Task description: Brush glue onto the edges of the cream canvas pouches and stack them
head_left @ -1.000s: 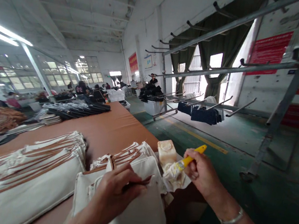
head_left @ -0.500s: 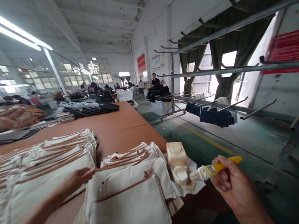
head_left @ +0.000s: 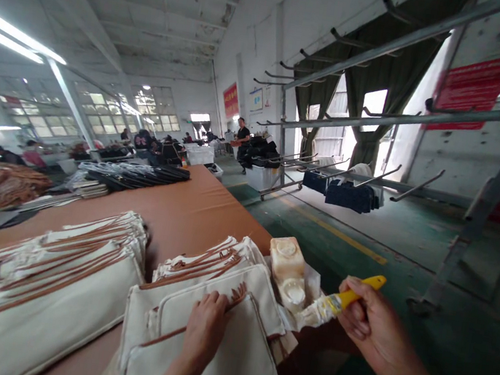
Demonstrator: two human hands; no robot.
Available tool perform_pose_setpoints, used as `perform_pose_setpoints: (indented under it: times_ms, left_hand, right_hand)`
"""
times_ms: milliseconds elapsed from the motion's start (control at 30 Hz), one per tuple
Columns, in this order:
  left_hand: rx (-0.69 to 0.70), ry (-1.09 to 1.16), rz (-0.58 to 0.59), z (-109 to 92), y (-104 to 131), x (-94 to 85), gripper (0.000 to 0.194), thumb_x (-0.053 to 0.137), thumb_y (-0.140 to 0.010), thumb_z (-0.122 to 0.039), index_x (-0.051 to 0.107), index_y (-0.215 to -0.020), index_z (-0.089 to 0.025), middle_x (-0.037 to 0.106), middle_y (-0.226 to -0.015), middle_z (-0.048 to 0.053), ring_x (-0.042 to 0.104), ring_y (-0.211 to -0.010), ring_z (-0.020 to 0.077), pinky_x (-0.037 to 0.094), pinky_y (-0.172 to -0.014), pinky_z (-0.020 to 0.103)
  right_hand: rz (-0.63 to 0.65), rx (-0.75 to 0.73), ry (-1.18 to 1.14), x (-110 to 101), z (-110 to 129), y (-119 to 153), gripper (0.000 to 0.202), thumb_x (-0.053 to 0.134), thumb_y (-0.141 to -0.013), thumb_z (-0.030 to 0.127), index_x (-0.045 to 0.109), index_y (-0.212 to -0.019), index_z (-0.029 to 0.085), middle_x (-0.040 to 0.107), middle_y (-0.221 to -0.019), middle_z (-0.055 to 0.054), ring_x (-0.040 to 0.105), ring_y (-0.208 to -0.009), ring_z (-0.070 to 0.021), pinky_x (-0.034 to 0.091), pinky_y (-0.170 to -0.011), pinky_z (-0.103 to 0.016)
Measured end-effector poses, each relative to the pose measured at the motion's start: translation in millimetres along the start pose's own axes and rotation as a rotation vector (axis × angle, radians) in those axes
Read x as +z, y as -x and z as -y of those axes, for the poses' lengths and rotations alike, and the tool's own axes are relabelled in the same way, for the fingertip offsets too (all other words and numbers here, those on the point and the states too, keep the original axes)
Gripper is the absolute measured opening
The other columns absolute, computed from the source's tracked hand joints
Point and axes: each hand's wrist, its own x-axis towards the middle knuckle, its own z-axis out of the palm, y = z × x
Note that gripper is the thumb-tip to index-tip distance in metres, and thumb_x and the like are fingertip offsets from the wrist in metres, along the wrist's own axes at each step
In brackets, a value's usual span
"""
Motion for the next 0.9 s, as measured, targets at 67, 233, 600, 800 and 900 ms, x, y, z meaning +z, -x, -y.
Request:
perform_pose_setpoints:
  times_ms: [67, 233, 600, 800, 900]
  left_hand:
    - [0.05, -0.03, -0.05, 1, 9, -4.9, 0.011, 0.056, -0.09, -0.02, 0.066, -0.087, -0.022, 0.066, -0.087, 0.004, 0.058, -0.086, 0.0248, 0.036, -0.074, 0.036]
    - [0.095, -0.089, -0.363, 11, 50, -31.1, 0.013, 0.054, -0.095, -0.025, 0.066, -0.09, -0.024, 0.063, -0.078, 0.002, 0.055, -0.076, 0.0216, 0.036, -0.075, 0.037]
    - [0.076, -0.087, -0.454, 5, 74, -37.8, 0.018, 0.057, -0.092, -0.027, 0.06, -0.076, -0.023, 0.057, -0.068, 0.001, 0.053, -0.068, 0.0204, 0.039, -0.071, 0.034]
    - [-0.201, 0.07, -0.007, 6, 24, -33.3, 0.007, 0.056, -0.087, -0.027, 0.057, -0.085, -0.02, 0.065, -0.095, 0.008, 0.058, -0.09, 0.0252, 0.041, -0.077, 0.034]
    - [-0.243, 0.065, 0.03, 2, -4, -26.9, 0.023, 0.053, -0.087, -0.043, 0.057, -0.087, -0.02, 0.066, -0.094, 0.01, 0.059, -0.092, 0.0297, 0.04, -0.077, 0.038]
  right_hand:
    - [0.008, 0.005, -0.014, -1, 0, 0, 0.025, 0.067, -0.083, 0.032, 0.058, -0.066, 0.016, 0.036, -0.039, 0.009, 0.026, -0.03, -0.0017, 0.022, -0.032, -0.015]
    - [0.004, 0.016, -0.028, 1, 0, 2, 0.025, 0.067, -0.083, 0.033, 0.058, -0.067, 0.016, 0.036, -0.039, 0.009, 0.026, -0.03, -0.0021, 0.021, -0.031, -0.015]
    - [0.028, 0.047, -0.038, -3, -4, 6, 0.023, 0.068, -0.083, 0.031, 0.058, -0.067, 0.016, 0.037, -0.04, 0.008, 0.028, -0.029, -0.0017, 0.021, -0.031, -0.015]
    - [0.021, 0.031, -0.057, -1, -3, 4, 0.025, 0.069, -0.081, 0.031, 0.056, -0.065, 0.016, 0.038, -0.04, 0.009, 0.027, -0.03, -0.0018, 0.021, -0.031, -0.016]
    - [0.006, 0.037, -0.05, 5, -9, 4, 0.024, 0.071, -0.08, 0.033, 0.057, -0.068, 0.016, 0.037, -0.039, 0.009, 0.027, -0.03, -0.0021, 0.021, -0.031, -0.015]
